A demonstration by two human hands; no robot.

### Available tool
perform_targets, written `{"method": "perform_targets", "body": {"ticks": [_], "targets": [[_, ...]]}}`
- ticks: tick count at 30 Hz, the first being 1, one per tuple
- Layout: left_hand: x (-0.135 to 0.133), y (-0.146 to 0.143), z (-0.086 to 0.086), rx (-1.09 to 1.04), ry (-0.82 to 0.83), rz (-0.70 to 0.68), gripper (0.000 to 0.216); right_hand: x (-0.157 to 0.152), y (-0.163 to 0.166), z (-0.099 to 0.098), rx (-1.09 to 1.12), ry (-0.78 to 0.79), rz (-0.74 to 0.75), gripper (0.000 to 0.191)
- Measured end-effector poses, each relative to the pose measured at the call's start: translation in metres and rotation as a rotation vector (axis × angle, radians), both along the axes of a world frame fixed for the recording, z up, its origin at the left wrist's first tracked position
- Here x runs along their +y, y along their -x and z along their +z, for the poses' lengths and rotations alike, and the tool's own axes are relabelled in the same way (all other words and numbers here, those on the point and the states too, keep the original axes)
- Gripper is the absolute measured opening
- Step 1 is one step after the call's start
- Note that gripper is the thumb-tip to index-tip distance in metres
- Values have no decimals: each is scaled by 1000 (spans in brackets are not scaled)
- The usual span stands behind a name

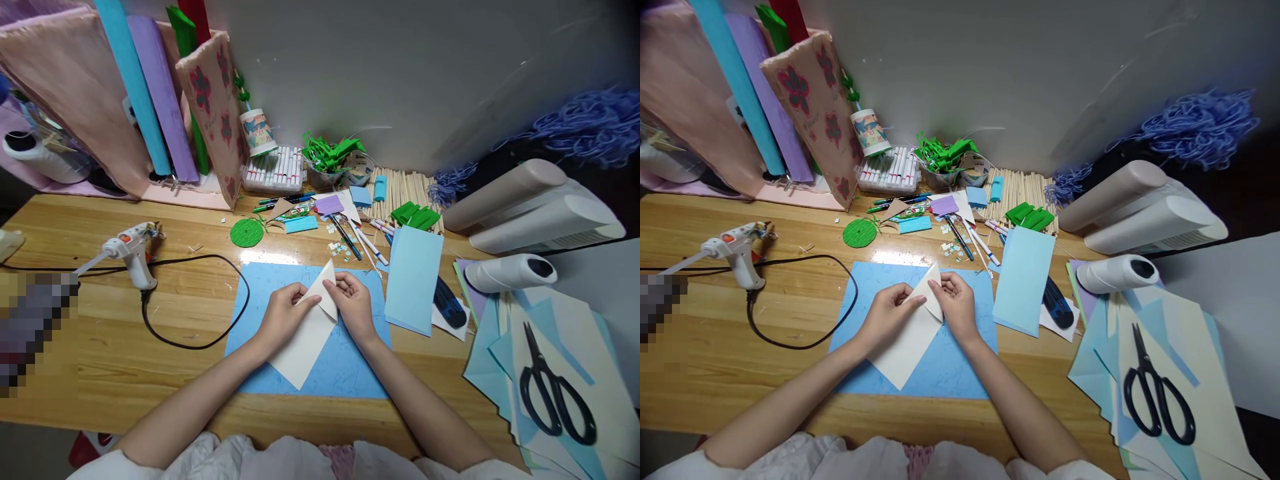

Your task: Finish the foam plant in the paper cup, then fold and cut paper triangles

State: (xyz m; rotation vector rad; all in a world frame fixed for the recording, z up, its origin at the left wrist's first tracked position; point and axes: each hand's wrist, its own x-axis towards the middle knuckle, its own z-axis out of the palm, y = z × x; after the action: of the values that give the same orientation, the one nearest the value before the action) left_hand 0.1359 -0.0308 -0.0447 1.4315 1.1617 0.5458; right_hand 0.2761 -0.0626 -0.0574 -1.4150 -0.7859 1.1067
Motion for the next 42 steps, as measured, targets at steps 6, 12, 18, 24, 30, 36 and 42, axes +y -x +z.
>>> {"method": "perform_targets", "body": {"ticks": [6, 12, 18, 24, 30, 36, 42], "targets": [[3, 2, -2, -26, 64, -3, 29, 1, -7, 0, 16, 42, 142, 19], [5, 3, -4, -20, 73, -22, 31, 0, -10, -1, -1, 50, 221, 20], [9, 5, -9, 38, 64, -76, 29, 4, -10, -2, -30, 7, 178, 23], [13, 6, -10, 24, 68, -163, 28, 5, -17, -6, 60, -39, 201, 24], [11, 6, -11, -2, 49, -181, 26, 4, -16, -9, -9, -37, 124, 28], [13, 3, -11, -36, 91, -137, 33, 4, -13, -10, -34, -64, 85, 29], [24, 1, -9, 0, 109, -223, 31, 7, -25, -7, 64, -8, 249, 31]]}}
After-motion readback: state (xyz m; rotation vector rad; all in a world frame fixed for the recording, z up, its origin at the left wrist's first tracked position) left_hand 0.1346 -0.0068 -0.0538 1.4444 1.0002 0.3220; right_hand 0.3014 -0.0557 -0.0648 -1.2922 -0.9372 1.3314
